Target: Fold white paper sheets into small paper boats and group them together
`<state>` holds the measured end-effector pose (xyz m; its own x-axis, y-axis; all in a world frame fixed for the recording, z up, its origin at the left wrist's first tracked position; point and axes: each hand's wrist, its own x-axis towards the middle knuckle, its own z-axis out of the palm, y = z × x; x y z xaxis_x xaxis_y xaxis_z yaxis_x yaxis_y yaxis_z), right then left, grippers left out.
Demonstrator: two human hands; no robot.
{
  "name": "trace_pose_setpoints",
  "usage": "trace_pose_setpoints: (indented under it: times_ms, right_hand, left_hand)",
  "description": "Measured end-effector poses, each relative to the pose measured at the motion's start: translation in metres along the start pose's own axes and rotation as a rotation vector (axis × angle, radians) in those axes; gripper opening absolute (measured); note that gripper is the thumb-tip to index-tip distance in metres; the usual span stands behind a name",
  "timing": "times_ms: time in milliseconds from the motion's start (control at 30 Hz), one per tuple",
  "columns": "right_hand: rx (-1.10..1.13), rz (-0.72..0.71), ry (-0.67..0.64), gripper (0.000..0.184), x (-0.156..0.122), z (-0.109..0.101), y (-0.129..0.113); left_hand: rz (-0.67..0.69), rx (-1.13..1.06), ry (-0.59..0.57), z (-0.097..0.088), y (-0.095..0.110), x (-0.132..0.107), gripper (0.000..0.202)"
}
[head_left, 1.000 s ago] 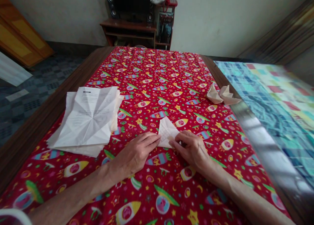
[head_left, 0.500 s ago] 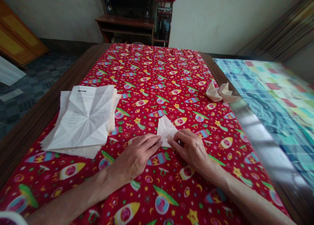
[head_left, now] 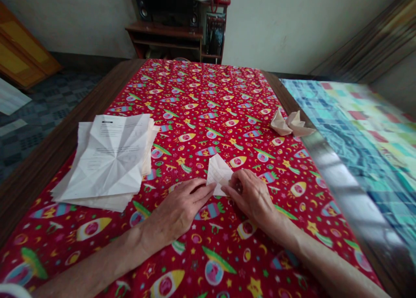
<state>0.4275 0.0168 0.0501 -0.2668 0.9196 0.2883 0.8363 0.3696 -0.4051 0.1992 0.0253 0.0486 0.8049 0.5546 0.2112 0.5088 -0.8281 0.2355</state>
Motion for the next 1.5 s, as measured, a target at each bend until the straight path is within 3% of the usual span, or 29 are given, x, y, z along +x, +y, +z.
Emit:
trace_pose_setpoints:
  times_ms: [67,133,233,300,467,700,1067,1300,1500]
  right_hand:
    - [-0.040,-0.046,0.037,0.010,-0.003,-0.002,-0.002]
    - [-0.062,-0.176,0.055,0.016,-0.008,-0.005,-0.006]
    - [-0.119,-0.430,-0.023,0.033,-0.017,-0.007,-0.016]
    - [-0.184,-0.466,-0.098,0.041,-0.021,-0.003,-0.022]
    - [-0.239,-0.392,-0.244,0.067,-0.029,0.003,-0.018]
    - [-0.230,-0.359,-0.311,0.065,-0.042,-0.008,-0.005]
    - [-0.235,-0.341,-0.164,0.047,-0.058,-0.025,0.005]
    - [-0.228,-0.272,0.058,0.019,-0.040,-0.018,-0.002]
    - [-0.338,-0.060,-0.001,0.021,-0.019,-0.012,-0.002]
  left_hand:
    - [0.002,0.005,-0.008,-0.001,0.001,0.001,0.042]
    - [0.003,0.010,-0.013,-0.002,0.002,0.001,0.042]
    - [0.008,0.002,-0.007,-0.001,0.002,0.002,0.038]
    - [-0.003,-0.014,-0.005,0.000,0.001,0.001,0.034]
    - [-0.016,-0.013,-0.004,0.000,0.001,0.000,0.039]
    - [-0.006,0.029,-0.029,-0.006,0.002,-0.001,0.047]
    - [0.015,0.003,0.021,-0.007,-0.002,-0.003,0.046]
    - [-0.010,-0.219,0.244,0.004,-0.012,0.012,0.028]
    - [-0.050,-0.104,0.083,-0.005,-0.017,0.040,0.009]
